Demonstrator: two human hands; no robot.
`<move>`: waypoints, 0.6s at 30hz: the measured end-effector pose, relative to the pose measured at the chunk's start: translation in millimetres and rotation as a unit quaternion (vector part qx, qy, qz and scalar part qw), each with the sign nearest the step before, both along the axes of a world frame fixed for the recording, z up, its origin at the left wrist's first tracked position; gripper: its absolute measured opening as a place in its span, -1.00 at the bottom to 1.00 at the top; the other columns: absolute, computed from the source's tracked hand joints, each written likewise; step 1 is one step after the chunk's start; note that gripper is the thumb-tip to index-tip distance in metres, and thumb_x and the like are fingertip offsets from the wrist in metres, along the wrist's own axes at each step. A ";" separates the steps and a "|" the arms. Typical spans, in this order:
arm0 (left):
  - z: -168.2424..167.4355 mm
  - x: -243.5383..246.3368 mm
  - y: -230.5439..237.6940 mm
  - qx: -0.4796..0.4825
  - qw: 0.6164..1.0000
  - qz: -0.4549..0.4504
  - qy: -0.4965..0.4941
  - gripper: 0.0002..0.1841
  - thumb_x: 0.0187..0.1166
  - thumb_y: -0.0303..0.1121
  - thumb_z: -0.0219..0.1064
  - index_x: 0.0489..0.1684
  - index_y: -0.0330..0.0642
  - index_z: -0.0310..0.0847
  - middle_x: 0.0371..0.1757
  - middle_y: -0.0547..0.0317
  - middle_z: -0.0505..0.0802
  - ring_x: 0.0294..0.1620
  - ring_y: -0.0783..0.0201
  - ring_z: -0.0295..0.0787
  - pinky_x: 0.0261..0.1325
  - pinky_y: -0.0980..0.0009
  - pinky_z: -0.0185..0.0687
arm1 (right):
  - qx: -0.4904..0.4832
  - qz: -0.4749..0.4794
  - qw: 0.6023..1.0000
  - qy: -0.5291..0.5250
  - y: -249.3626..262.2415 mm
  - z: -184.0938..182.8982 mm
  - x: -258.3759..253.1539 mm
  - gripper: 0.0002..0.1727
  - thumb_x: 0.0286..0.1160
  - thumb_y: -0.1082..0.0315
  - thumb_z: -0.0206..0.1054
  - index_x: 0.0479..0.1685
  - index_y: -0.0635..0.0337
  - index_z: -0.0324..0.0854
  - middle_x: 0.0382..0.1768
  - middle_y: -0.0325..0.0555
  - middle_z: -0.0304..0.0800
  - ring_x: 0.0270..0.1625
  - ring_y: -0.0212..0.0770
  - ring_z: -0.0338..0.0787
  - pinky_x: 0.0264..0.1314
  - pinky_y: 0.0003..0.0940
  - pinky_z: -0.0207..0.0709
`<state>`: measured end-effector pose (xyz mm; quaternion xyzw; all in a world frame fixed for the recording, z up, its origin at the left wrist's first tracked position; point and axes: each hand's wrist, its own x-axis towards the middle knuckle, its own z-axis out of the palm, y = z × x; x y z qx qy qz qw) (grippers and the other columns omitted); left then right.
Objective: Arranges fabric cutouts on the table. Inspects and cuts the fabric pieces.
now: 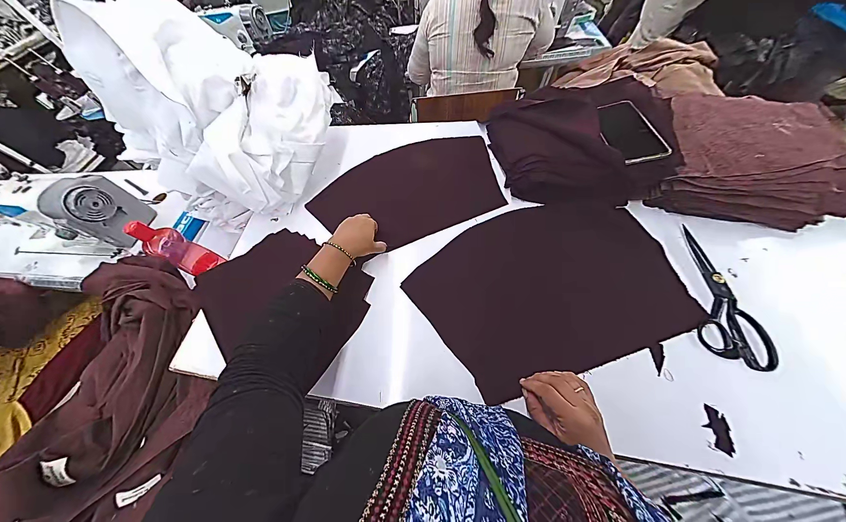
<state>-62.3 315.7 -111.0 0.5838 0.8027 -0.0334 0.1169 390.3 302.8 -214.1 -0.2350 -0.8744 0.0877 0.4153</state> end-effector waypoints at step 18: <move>6.7 -3.5 -2.1 -0.018 0.998 0.007 -0.054 -0.69 0.74 -0.38 0.20 0.08 -0.45 0.80 0.24 -0.36 0.82 0.40 -0.27 0.70 0.52 -0.23 0.43 | -0.015 0.000 1.000 0.005 -2.8 3.5 0.8 -0.61 0.56 0.19 0.08 -0.37 0.07 0.85 -0.31 -0.09 0.92 -0.12 -0.08 0.87 0.15 -0.19 0.58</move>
